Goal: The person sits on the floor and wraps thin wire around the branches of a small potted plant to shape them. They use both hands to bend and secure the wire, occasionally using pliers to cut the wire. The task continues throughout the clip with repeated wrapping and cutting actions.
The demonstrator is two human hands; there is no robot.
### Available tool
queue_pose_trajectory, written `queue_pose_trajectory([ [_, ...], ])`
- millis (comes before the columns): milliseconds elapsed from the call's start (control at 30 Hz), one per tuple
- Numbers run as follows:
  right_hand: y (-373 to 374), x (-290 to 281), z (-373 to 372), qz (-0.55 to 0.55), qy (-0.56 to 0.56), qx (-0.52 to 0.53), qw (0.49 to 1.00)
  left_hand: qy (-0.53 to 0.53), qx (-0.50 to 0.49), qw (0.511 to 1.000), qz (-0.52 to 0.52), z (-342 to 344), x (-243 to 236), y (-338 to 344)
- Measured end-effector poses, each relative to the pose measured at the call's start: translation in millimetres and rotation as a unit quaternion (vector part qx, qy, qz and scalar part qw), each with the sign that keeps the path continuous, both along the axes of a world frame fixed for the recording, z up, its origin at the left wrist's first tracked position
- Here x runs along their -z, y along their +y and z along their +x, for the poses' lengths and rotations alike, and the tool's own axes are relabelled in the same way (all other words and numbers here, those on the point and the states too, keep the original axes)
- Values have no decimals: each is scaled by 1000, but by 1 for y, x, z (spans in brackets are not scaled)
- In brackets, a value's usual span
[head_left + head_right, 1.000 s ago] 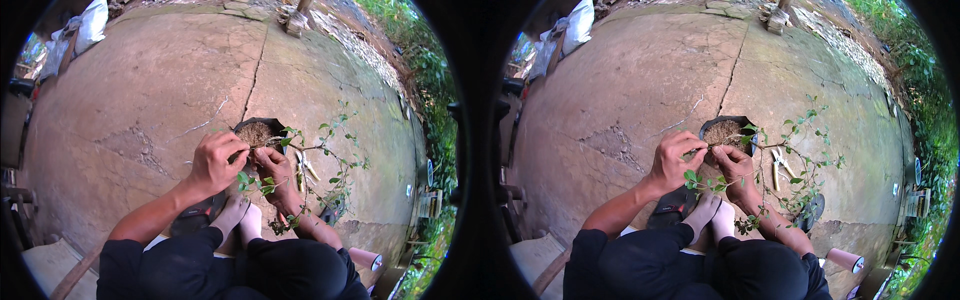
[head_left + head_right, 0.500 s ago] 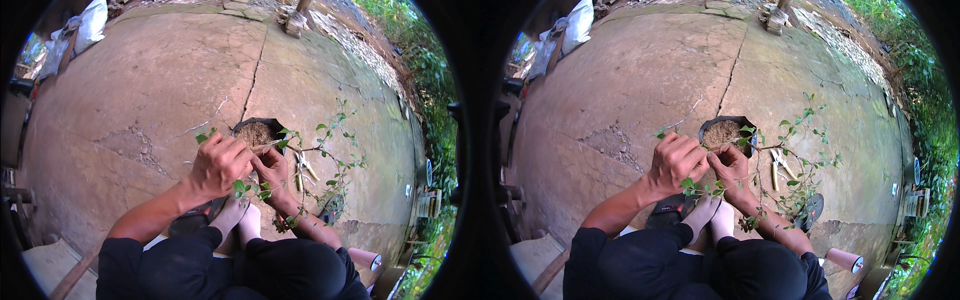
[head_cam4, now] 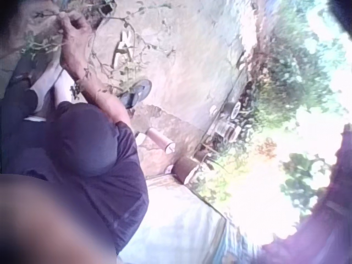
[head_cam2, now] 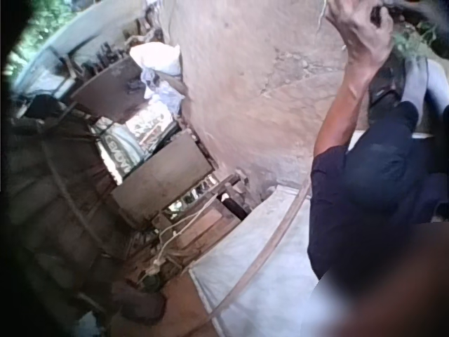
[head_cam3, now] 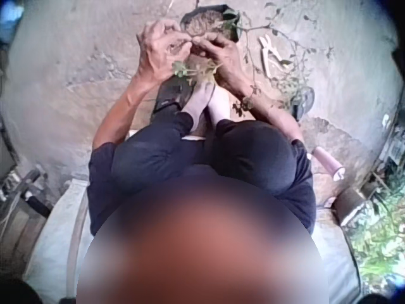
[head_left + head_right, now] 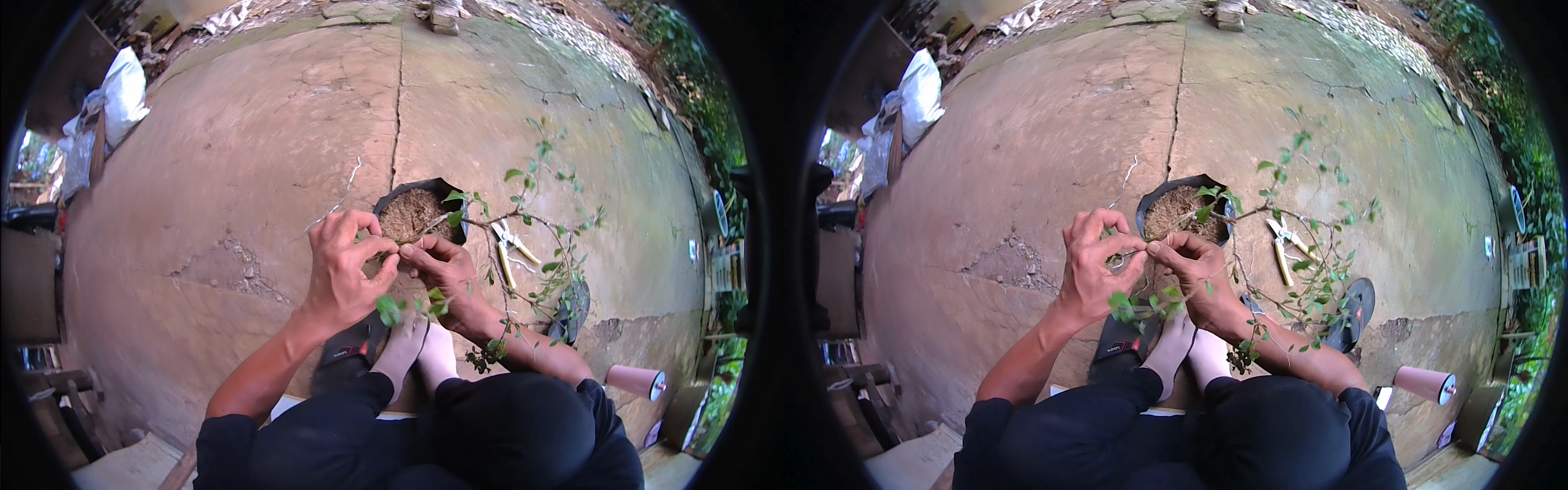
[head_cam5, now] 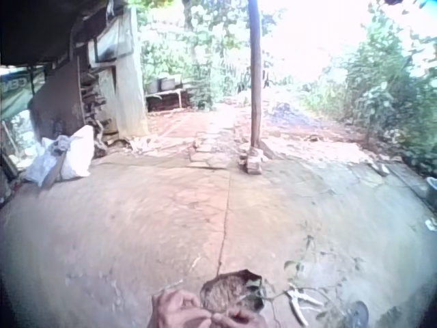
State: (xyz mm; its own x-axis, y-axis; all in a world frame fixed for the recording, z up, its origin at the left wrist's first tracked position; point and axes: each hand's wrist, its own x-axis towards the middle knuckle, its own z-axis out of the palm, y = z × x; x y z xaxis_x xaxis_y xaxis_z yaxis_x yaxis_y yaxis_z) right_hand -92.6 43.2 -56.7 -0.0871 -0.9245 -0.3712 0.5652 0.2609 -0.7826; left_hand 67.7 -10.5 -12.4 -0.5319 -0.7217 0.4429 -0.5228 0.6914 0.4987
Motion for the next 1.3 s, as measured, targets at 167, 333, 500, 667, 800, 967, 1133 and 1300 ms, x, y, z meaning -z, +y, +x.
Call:
queue_pose_trajectory([
  [167, -1, -2, -1, 1, -4, 3, 1000, -57, -7, 998, -6, 1, 2, 0],
  [333, -2, -5, -3, 17, -17, 9, 1000, -68, -14, 998, -14, 1, 3, -3],
  [500, -2, -12, -7, 34, -51, 30, 998, -63, -3, 996, -57, 1, 3, 1],
  [667, -2, -18, -13, 57, -63, -15, 996, -23, 3, 1000, -19, 2, 3, -5],
  [800, -2, -14, -17, 51, -93, -35, 994, -35, 9, 999, -37, 2, 2, -3],
  [967, -4, -2, -13, 28, -79, 8, 996, -28, 4, 999, -15, 1, 3, 2],
  [1133, -3, 0, -14, 0, -66, -2, 998, -46, -19, 994, -92, 1, 5, 0],
  [1300, -1, -6, -10, -13, -68, 4, 998, -35, 5, 997, -65, -1, 1, 4],
])
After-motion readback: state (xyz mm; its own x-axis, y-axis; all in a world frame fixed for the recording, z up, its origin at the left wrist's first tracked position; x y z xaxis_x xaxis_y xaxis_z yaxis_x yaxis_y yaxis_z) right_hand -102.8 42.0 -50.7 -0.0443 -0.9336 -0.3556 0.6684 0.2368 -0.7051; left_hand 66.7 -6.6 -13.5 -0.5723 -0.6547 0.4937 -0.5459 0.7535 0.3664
